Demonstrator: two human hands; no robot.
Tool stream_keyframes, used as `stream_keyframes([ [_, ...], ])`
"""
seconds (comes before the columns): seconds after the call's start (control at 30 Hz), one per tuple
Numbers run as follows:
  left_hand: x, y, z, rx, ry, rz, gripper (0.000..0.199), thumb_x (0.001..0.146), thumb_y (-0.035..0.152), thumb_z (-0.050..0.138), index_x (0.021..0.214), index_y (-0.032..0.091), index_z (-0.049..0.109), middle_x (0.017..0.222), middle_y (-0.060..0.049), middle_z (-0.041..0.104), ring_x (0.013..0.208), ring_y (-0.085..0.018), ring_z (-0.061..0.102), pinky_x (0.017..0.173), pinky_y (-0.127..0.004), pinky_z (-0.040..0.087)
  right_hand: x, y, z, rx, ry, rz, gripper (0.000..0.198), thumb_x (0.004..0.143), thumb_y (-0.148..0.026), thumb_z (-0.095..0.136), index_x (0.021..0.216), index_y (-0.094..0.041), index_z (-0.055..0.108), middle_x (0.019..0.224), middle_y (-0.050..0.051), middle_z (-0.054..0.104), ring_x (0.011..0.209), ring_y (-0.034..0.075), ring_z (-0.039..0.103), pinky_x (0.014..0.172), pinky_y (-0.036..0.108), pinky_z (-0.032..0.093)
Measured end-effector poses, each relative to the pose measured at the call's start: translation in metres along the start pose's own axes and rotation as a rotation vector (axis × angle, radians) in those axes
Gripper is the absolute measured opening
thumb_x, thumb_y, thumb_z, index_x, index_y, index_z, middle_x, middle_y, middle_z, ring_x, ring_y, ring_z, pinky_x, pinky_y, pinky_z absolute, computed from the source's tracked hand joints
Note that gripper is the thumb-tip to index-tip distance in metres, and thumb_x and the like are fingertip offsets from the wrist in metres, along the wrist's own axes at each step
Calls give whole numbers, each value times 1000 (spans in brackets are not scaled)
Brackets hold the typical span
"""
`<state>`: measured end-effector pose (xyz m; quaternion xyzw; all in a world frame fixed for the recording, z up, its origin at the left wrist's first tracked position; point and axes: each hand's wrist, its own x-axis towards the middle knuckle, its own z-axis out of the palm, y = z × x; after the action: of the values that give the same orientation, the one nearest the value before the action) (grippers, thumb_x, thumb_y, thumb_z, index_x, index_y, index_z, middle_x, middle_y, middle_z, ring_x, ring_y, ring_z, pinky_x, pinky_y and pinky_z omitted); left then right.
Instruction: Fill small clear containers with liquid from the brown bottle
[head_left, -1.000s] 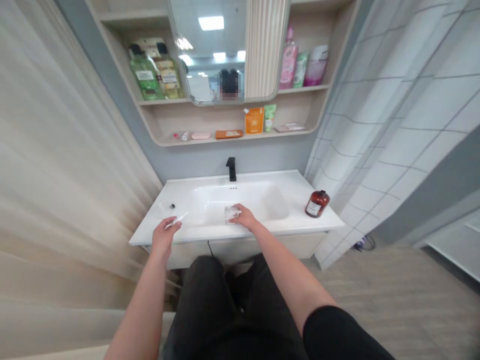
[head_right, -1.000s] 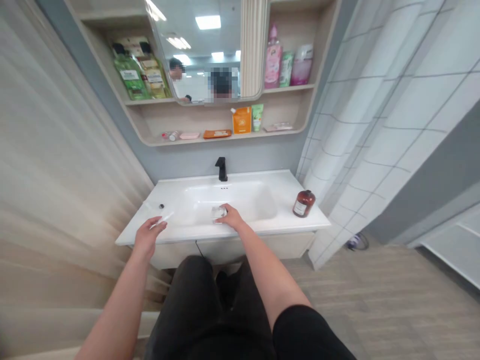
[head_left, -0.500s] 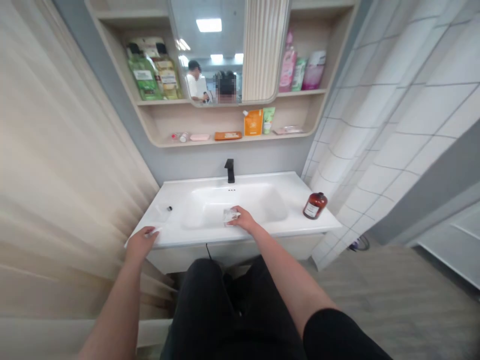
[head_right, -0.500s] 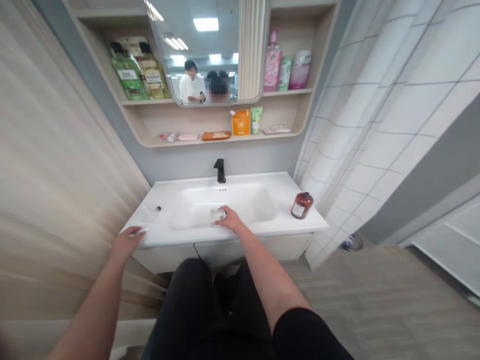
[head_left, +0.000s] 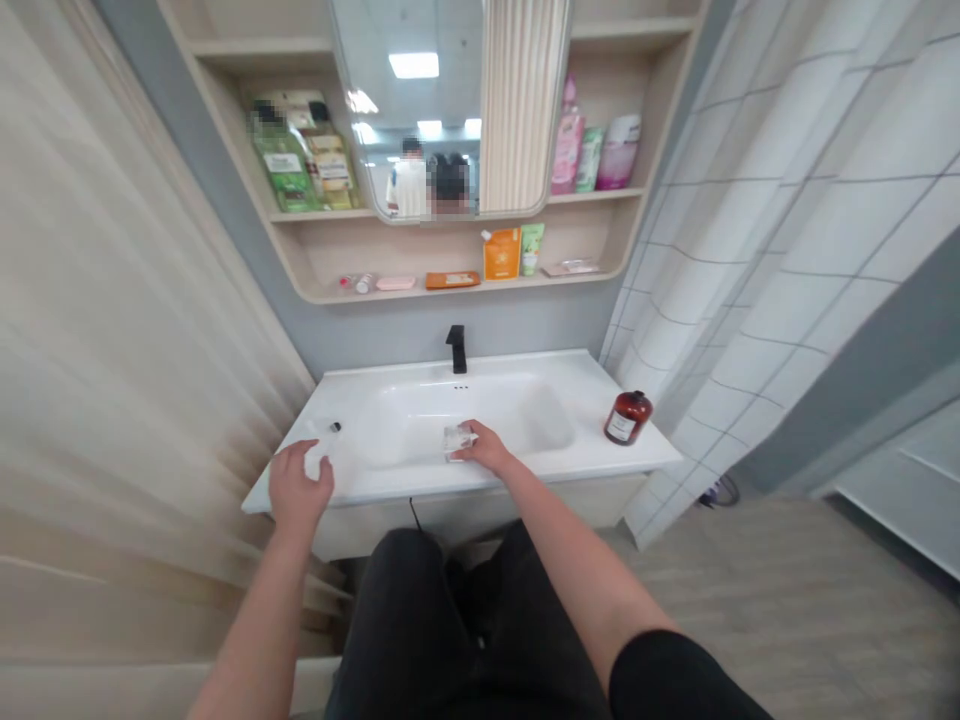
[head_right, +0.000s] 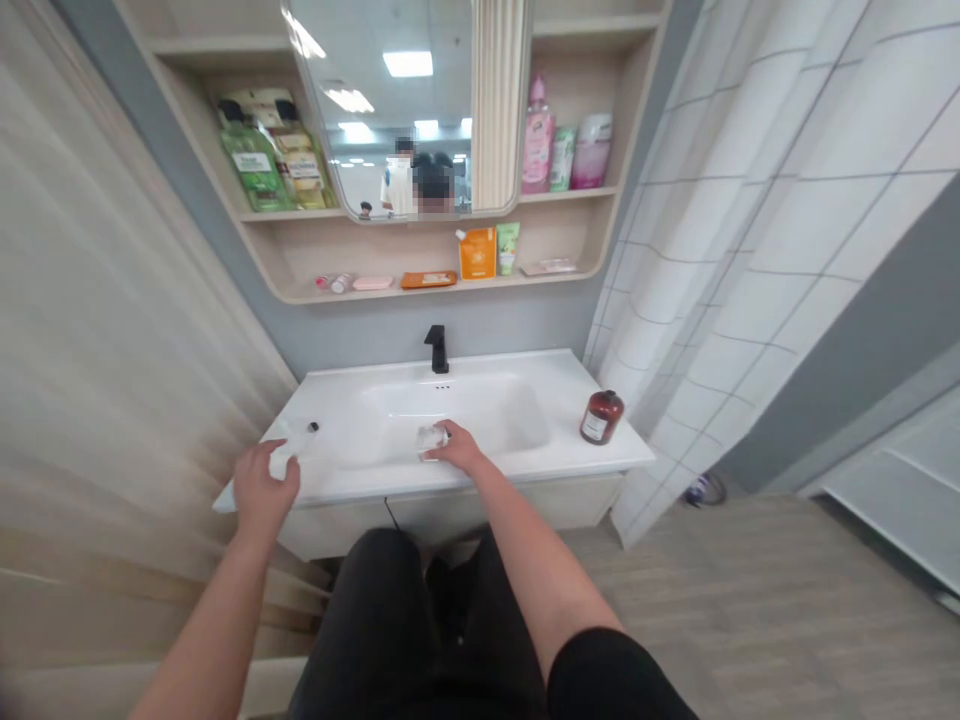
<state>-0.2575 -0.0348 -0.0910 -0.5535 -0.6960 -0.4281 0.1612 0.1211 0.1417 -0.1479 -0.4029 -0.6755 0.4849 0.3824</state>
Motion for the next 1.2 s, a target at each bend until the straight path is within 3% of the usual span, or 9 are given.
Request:
stream_keyframes([
  [0.13,-6,64,60,-312,-230,115,52,88,29,73,139,23,64,141,-15,66,138,-36,61,124,-57,46,-1,0,1,110,-19,12,69,55,-51,102,112,-27,71,95,-2,74,84,22,70,77,34,59],
  [0.3,-15,122,143,-702,-663,-118,101,65,29,93,157,25,51,161,-19,54,145,-40,58,119,-60,50,-2,-3,1,190,-4,-15,62,60,-49,101,109,-27,71,98,-1,75,86,22,71,78,34,60],
  [0.43,-11,146,177,-942,-779,-249,107,57,32,100,153,22,54,150,-19,63,139,-39,63,115,-55,53,0,-5,0,209,12,-46,61,60,-46,100,110,-26,71,101,0,76,91,23,72,86,36,60],
  [0.63,-6,150,190,-1052,-733,-303,79,54,33,101,124,21,65,118,-8,76,112,-29,73,107,-45,56,1,-1,0,234,-18,-15,67,64,-45,100,121,-26,73,109,3,78,96,25,74,87,37,63],
  [0.8,-8,147,184,-1039,-691,-345,77,56,32,101,123,22,64,113,-6,76,103,-26,73,99,-41,58,5,2,2,172,42,32,88,67,-45,99,147,-30,64,141,9,71,99,24,75,89,41,64],
  [0.9,-8,148,180,-1035,-619,-371,75,56,34,102,120,23,64,116,-6,74,104,-25,73,98,-41,58,1,-6,5,121,189,11,74,80,-46,89,148,-29,63,148,13,68,113,28,74,96,45,64],
  [1.03,-7,149,179,-1011,-567,-414,78,55,33,103,121,24,63,119,-7,74,104,-25,72,100,-43,58,-33,-23,-7,-85,432,-213,47,94,-48,76,135,-25,68,137,15,73,123,31,70,100,47,61],
  [1.1,-7,148,180,-990,-570,-429,80,55,33,104,123,24,64,121,-8,74,105,-26,73,100,-44,58,-61,-28,-31,-231,586,-318,37,98,-49,71,126,-23,68,122,13,74,114,30,70,100,47,59],
  [1.2,-8,147,181,-962,-561,-429,82,52,32,106,123,25,66,122,-9,74,109,-27,73,102,-44,57,-102,-25,-95,-445,921,-310,37,97,-54,70,114,-22,64,107,10,69,102,29,66,99,49,56],
])
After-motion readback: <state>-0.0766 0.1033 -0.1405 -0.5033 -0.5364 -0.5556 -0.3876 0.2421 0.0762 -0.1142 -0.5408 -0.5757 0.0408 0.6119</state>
